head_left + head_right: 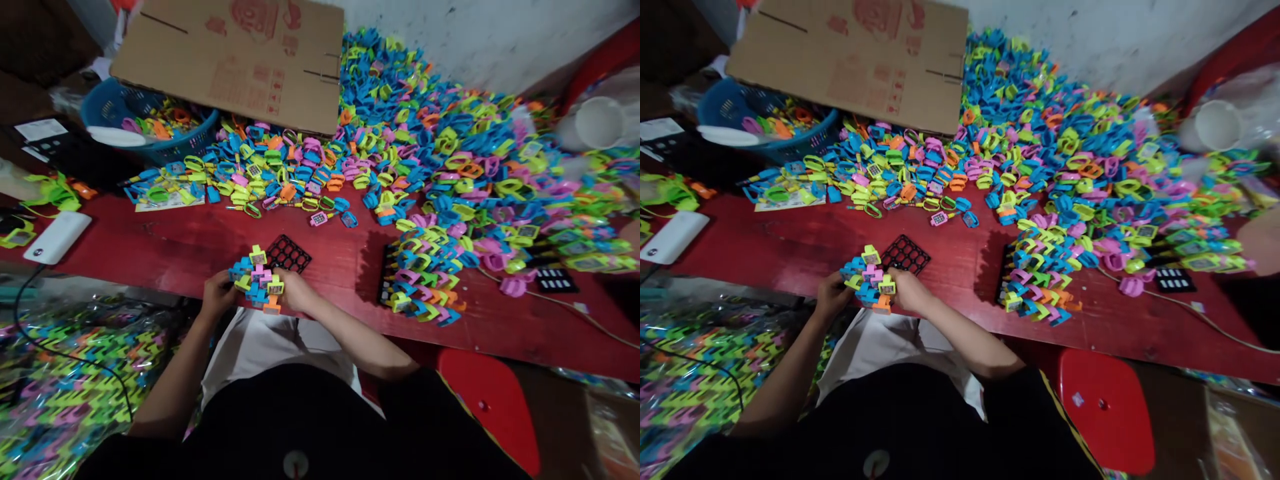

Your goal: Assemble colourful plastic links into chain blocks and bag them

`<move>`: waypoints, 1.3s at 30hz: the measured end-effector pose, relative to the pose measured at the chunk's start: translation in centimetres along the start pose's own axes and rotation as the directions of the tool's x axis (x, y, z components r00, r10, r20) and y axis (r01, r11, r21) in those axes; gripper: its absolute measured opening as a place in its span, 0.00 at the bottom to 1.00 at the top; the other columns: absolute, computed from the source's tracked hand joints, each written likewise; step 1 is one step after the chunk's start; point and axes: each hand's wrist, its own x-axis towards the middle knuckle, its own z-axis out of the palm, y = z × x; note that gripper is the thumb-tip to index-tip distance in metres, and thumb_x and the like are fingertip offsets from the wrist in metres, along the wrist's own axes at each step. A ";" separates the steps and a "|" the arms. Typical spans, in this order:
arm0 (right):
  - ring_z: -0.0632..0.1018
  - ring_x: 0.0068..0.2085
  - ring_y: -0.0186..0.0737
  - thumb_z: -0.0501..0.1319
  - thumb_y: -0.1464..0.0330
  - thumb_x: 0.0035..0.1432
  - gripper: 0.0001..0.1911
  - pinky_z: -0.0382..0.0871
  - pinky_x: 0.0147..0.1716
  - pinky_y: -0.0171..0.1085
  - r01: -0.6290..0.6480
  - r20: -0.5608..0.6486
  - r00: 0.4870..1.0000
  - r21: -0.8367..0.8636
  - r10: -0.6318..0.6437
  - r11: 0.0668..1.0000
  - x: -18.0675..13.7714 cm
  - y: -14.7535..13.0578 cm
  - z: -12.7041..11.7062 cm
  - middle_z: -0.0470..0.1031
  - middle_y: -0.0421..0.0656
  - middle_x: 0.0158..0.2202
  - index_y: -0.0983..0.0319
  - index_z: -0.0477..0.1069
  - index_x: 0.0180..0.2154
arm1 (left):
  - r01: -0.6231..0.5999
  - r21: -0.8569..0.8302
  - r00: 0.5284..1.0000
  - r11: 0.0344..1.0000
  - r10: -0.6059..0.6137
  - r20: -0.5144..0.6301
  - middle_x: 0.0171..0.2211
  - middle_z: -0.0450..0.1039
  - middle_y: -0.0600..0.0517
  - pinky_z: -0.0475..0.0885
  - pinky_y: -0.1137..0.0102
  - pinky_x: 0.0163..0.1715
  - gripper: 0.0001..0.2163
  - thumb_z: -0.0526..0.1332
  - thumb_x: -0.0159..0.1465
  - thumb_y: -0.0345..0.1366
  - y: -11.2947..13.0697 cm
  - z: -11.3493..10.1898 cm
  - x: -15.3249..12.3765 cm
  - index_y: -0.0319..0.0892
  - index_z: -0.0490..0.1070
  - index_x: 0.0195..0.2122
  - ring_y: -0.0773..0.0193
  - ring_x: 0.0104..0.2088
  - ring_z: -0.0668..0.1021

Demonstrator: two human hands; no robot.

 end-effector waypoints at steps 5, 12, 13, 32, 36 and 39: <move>0.83 0.45 0.48 0.64 0.75 0.63 0.20 0.78 0.51 0.44 -0.027 -0.259 0.966 -0.096 0.002 0.995 3.1 2.6 -10.4 0.86 0.49 0.48 0.60 0.84 0.55 | 0.005 0.008 1.000 1.000 -0.005 -0.013 0.35 0.89 0.48 0.83 0.68 0.40 0.09 0.65 0.67 0.37 0.4 0.0 0.2 0.43 0.85 0.34 0.56 0.35 0.88; 0.75 0.62 0.66 0.63 0.73 0.67 0.15 0.72 0.67 0.61 -0.303 -0.582 0.813 -0.407 0.011 0.862 3.7 5.4 -15.8 0.79 0.62 0.59 0.63 0.87 0.49 | -0.020 0.021 0.999 1.000 0.020 -0.038 0.32 0.86 0.49 0.80 0.69 0.35 0.08 0.64 0.64 0.36 0.3 0.2 0.4 0.43 0.82 0.31 0.57 0.32 0.85; 0.78 0.58 0.62 0.63 0.70 0.69 0.12 0.74 0.63 0.57 -0.243 -0.589 0.808 -0.335 -0.001 0.910 3.0 5.2 -14.3 0.81 0.59 0.55 0.63 0.86 0.47 | -0.022 0.021 0.999 1.000 0.023 -0.036 0.32 0.86 0.48 0.80 0.69 0.36 0.08 0.64 0.64 0.36 0.2 0.2 0.4 0.43 0.82 0.31 0.57 0.33 0.85; 0.80 0.34 0.38 0.70 0.80 0.55 0.13 0.69 0.36 0.32 -0.092 -0.129 0.987 0.055 0.098 0.994 -3.0 -0.4 -0.6 0.82 0.38 0.31 0.58 0.71 0.30 | -0.005 0.075 1.000 0.997 0.005 0.010 0.35 0.88 0.46 0.84 0.66 0.42 0.12 0.66 0.69 0.44 0.7 0.0 0.6 0.43 0.84 0.34 0.55 0.37 0.87; 0.84 0.40 0.43 0.70 0.82 0.56 0.12 0.72 0.41 0.35 -0.081 -0.098 0.992 -0.048 0.076 0.996 -2.6 -1.8 0.4 0.86 0.45 0.39 0.60 0.76 0.36 | -0.036 0.063 0.999 0.997 0.035 0.015 0.33 0.86 0.48 0.81 0.68 0.37 0.12 0.67 0.70 0.43 0.8 0.0 0.5 0.43 0.83 0.33 0.57 0.34 0.86; 0.85 0.41 0.44 0.69 0.81 0.57 0.11 0.73 0.42 0.36 -0.106 -0.087 0.991 -0.068 0.100 0.992 -2.6 -1.6 0.3 0.87 0.47 0.41 0.60 0.78 0.38 | -0.062 0.071 0.998 0.996 0.060 0.028 0.32 0.85 0.49 0.80 0.68 0.36 0.10 0.66 0.70 0.40 0.3 -0.1 0.3 0.44 0.82 0.33 0.58 0.33 0.85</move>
